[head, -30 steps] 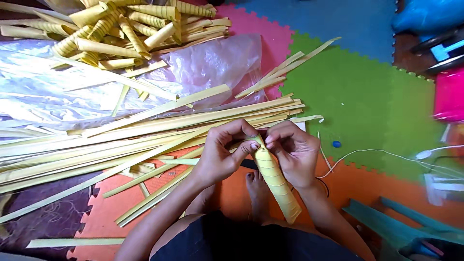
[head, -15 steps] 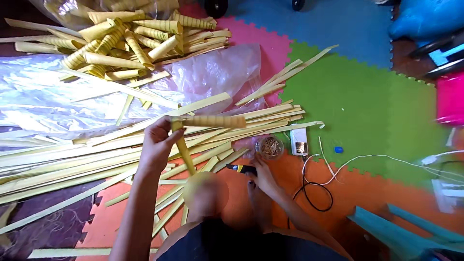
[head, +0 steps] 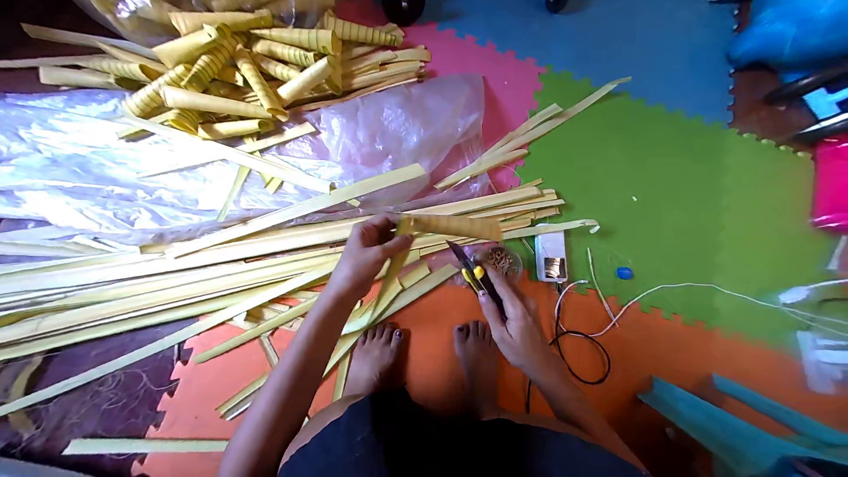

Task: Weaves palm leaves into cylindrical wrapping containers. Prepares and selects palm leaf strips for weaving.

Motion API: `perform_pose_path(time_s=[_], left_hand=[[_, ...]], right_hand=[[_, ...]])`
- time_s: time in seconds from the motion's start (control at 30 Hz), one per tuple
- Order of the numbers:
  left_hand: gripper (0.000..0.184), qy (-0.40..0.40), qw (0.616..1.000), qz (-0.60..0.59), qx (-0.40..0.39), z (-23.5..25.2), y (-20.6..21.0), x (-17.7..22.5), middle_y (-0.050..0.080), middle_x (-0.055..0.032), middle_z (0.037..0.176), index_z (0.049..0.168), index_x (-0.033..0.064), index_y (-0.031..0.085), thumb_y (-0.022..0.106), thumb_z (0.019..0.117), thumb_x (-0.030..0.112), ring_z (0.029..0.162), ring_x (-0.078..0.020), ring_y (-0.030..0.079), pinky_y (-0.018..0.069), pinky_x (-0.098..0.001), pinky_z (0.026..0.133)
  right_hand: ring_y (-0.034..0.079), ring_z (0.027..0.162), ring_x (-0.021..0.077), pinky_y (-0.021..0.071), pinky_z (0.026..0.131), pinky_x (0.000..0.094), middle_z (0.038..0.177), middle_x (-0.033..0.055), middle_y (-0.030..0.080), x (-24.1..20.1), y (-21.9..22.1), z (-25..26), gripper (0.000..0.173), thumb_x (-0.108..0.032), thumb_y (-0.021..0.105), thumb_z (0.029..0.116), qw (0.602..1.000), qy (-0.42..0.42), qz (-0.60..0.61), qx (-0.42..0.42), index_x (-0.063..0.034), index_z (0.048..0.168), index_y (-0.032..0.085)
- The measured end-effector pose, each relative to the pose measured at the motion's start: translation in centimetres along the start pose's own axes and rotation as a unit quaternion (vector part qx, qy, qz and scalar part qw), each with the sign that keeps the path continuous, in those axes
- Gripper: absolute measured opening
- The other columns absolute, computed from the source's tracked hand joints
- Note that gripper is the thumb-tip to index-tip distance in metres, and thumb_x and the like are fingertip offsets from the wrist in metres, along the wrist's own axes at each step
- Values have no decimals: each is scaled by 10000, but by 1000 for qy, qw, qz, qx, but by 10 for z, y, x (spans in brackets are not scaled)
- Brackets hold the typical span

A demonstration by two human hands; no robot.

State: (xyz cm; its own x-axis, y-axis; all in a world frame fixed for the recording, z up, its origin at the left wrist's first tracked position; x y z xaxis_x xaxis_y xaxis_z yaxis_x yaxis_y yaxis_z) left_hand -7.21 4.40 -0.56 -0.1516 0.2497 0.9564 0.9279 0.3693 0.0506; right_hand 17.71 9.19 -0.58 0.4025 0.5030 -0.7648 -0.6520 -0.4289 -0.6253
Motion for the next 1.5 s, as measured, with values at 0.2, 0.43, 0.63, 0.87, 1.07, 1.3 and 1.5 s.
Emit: perform_pose_path(time_s=[0.2, 0.43, 0.63, 0.87, 1.07, 1.3, 1.5], left_hand=[[239, -91, 977, -176, -81, -1, 24, 17, 711, 1, 937, 1132, 78, 628, 532, 985, -85, 791, -65, 687, 596, -237, 758], [591, 0, 958, -171, -230, -13, 47, 35, 661, 20, 1189, 1372, 151, 493, 642, 838, -53, 883, -37, 670, 584, -212, 761], [576, 197, 856, 439, 187, 32, -62, 149, 546, -250, 1386, 1440, -31, 507, 706, 915, 95, 965, -247, 685, 576, -400, 840], [417, 112, 739, 663, -44, 99, -66, 94, 564, -297, 1366, 1334, -46, 608, 577, 930, -146, 1251, -524, 547, 428, -675, 1036], [280, 43, 736, 660, -147, 105, -21, -73, 631, -276, 1227, 1113, -104, 676, 667, 991, 148, 1214, -454, 586, 463, -604, 1000], [367, 30, 802, 593, -74, 113, -15, -109, 578, -271, 1330, 1292, -61, 634, 655, 1009, 171, 1268, -465, 544, 487, -593, 991], [262, 30, 764, 636, -100, 105, -2, -98, 607, -311, 1241, 1201, -134, 616, 537, 1047, 63, 1153, -493, 612, 517, -603, 908]], right_hand=[[691, 836, 71, 561, 753, 164, 1030, 123, 730, -19, -8, 15, 301, -144, 625, 1004, 994, -81, -22, 72, -94, 1282, 729], [689, 856, 67, 573, 785, 173, 1035, 122, 717, -23, -10, 15, 309, -103, 639, 984, 991, -96, 7, 93, -86, 1280, 726], [672, 840, 55, 558, 753, 171, 1065, 137, 716, 15, -13, -5, 330, -131, 572, 1021, 994, -67, 3, 86, -51, 1317, 695], [663, 1051, 421, 556, 867, 565, 1209, 227, 667, 99, 67, -36, 357, -203, 633, 971, 974, -14, -128, -187, -239, 1316, 720], [605, 1179, 436, 483, 965, 599, 1287, 212, 647, 108, 90, -42, 429, -102, 665, 950, 938, 23, -185, -292, -318, 1318, 713], [620, 1143, 424, 495, 956, 578, 1269, 212, 652, 110, 90, -45, 443, -78, 653, 944, 942, 19, -183, -281, -317, 1311, 719], [602, 1168, 418, 489, 960, 567, 1288, 206, 638, 106, 90, -45, 455, -85, 646, 950, 935, 41, -194, -294, -325, 1333, 703]])
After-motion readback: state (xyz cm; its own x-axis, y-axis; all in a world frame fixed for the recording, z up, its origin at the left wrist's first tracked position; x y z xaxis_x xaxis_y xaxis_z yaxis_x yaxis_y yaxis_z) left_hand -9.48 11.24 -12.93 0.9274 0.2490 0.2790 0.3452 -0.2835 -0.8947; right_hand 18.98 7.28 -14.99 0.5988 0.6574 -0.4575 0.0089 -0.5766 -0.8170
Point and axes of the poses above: each hand's wrist, its own z-axis towards the middle knuckle, its own y-axis out of the palm, x = y × z, the point moved 3 cm from there along z, towards the middle knuckle
